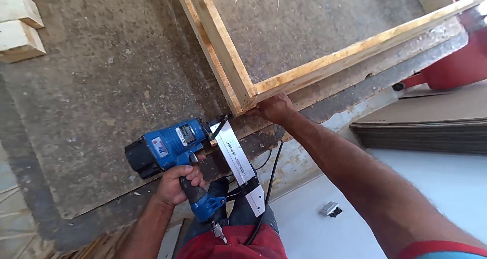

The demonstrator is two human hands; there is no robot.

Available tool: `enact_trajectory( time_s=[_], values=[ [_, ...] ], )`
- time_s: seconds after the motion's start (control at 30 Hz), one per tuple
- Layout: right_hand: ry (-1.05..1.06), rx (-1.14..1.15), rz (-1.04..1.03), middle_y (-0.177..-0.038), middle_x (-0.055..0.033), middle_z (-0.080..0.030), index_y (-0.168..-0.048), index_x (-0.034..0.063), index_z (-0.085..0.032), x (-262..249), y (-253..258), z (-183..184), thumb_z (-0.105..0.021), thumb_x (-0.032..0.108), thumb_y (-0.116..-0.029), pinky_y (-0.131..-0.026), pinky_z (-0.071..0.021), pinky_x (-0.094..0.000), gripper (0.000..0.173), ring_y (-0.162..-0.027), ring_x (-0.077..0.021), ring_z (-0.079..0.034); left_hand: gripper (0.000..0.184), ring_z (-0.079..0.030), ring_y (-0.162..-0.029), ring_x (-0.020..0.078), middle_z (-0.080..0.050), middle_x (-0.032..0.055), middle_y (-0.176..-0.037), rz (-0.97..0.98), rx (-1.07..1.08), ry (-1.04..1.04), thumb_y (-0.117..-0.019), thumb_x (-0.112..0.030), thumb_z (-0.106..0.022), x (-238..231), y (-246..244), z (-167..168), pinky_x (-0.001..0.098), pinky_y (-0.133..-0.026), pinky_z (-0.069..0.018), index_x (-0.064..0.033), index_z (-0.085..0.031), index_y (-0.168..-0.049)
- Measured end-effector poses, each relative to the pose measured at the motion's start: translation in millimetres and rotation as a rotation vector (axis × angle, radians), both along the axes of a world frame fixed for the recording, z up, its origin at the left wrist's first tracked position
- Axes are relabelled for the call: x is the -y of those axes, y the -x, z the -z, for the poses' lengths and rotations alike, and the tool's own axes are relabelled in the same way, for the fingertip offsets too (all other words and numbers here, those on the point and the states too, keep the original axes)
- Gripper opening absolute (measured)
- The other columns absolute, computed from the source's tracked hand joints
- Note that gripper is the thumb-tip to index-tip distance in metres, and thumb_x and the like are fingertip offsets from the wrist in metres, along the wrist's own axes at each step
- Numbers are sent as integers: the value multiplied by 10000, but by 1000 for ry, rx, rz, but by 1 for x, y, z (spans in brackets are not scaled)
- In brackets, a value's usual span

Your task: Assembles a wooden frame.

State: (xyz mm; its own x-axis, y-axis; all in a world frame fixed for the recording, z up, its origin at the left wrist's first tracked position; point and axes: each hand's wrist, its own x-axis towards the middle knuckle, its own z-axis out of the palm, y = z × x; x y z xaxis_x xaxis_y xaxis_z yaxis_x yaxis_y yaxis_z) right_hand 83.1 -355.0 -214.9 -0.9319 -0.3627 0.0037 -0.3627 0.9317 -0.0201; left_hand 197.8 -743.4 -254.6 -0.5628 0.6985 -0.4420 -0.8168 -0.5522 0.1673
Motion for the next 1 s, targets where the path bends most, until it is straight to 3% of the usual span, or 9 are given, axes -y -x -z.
enact_trajectory(
  time_s=[0.1,0.2,0.33,0.47,1.0],
  values=[
    [3,24,-35,-1114,-142,-737,-1089,133,-730,0,1,-4,-563,668,-946,-918,-533,-637,579,-1113,-359,-688,400,-664,-621,189,-604,33,-649,-7,-39,-21,-891,-157,-654,4,-4,-8,448,-744,-618,-45,-663,-1275],
    [-89,203,-52,-1068,-167,-733,-1029,82,-711,3,8,-15,-509,637,-990,-870,-539,-639,591,-1074,-375,-698,388,-668,-630,194,-606,35,-657,9,-64,-28,-907,-151,-644,2,0,-12,456,-752,-618,-45,-654,-1280],
    [-114,279,-221,-1153,-130,-724,-1117,138,-721,-2,25,-24,-511,629,-990,-972,-514,-584,549,-1134,-317,-676,383,-669,-631,197,-603,36,-657,33,-58,-32,-908,-141,-642,-4,3,-13,467,-763,-619,-48,-649,-1279],
    [-56,490,-223,-1223,-131,-704,-1200,142,-714,1,35,-37,-544,576,-1005,-1045,-466,-577,505,-1200,-300,-644,383,-673,-645,195,-611,35,-670,48,-51,-42,-907,-145,-642,-3,5,-12,465,-779,-616,-42,-651,-1277],
    [-20,425,-196,-1235,-129,-703,-1223,155,-704,-4,35,-23,-606,625,-949,-1036,-477,-592,553,-1211,-300,-644,358,-680,-656,203,-611,33,-667,53,-29,-93,-926,-118,-615,-4,13,-12,479,-801,-615,-40,-640,-1275]
  ],
)
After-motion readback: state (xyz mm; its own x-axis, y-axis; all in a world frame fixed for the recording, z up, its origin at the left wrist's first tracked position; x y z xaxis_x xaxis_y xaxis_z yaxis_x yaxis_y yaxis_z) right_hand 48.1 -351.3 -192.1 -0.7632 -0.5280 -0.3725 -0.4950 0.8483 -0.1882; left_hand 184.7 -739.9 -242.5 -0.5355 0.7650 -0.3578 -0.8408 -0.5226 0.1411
